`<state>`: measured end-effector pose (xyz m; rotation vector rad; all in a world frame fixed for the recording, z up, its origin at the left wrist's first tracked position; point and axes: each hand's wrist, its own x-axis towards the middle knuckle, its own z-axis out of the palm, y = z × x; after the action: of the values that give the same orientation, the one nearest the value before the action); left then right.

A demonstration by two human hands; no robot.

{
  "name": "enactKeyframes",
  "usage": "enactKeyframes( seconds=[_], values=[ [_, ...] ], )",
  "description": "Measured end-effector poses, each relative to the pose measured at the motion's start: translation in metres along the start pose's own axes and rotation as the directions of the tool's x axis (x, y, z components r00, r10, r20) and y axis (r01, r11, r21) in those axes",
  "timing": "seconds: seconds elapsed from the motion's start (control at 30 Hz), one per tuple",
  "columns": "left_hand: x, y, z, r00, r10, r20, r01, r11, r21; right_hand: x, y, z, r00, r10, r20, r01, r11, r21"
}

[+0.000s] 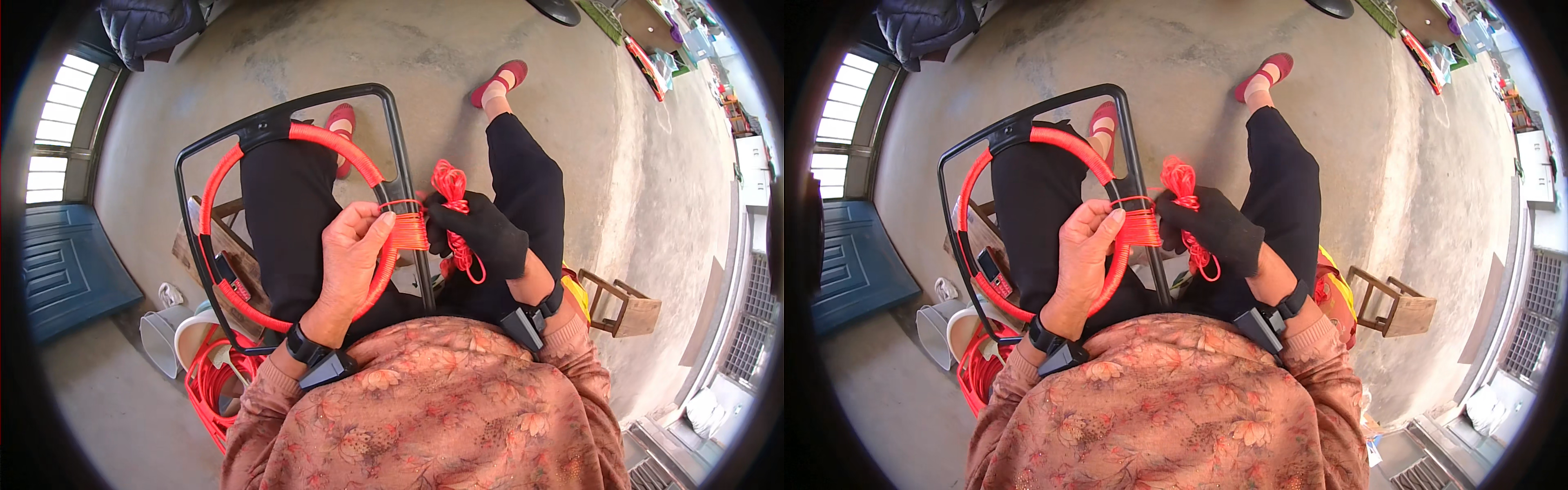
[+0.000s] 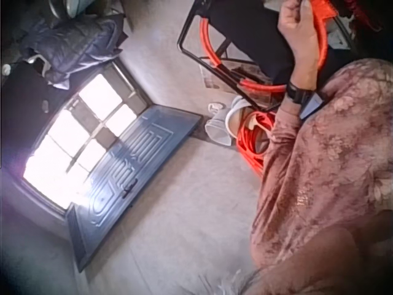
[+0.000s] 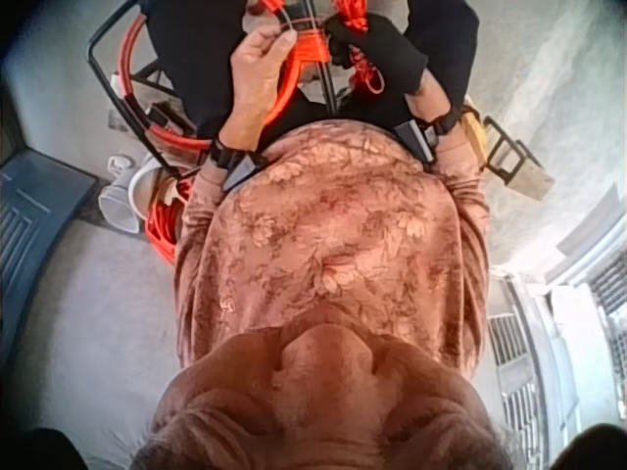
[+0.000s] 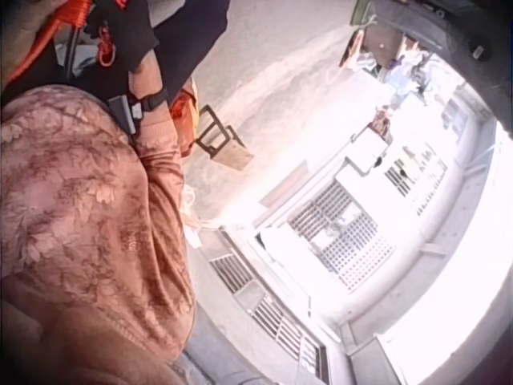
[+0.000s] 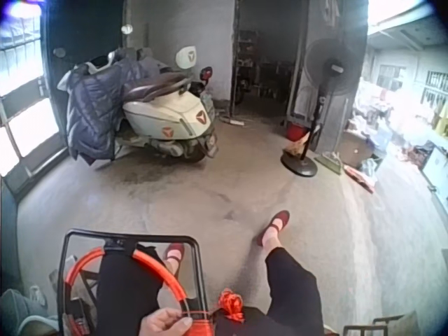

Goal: The person is winding a red plastic ribbon onto a black frame.

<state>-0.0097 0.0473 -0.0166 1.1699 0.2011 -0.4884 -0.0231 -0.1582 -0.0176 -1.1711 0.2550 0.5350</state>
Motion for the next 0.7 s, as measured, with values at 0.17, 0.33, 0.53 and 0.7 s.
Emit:
enactKeyframes(
  seconds=[0.17, 0.33, 0.53, 0.7],
  values=[
    [0.001, -0.004, -0.005, 1.0, 0.022, 0.014, -0.024, 0.995, 0.095, -0.014, -0.014, 0.023, 0.993, 0.058, -0.1, -0.086, 0.949, -0.305],
    [0.001, -0.005, -0.006, 0.996, 0.069, 0.064, -0.075, 0.992, 0.101, -0.026, -0.007, 0.008, 0.997, 0.041, -0.058, -0.052, 0.976, -0.212],
    [0.0, 0.0, -0.011, 0.992, -0.103, 0.069, 0.103, 0.995, 0.006, -0.051, -0.004, -0.067, 0.754, -0.125, -0.645, 0.331, 0.921, 0.208],
    [0.003, -0.001, -0.012, 0.996, -0.086, -0.032, 0.083, 0.991, -0.101, -0.086, -0.003, -0.175, 0.608, -0.265, -0.748, 0.643, 0.717, 0.269]
  ],
)
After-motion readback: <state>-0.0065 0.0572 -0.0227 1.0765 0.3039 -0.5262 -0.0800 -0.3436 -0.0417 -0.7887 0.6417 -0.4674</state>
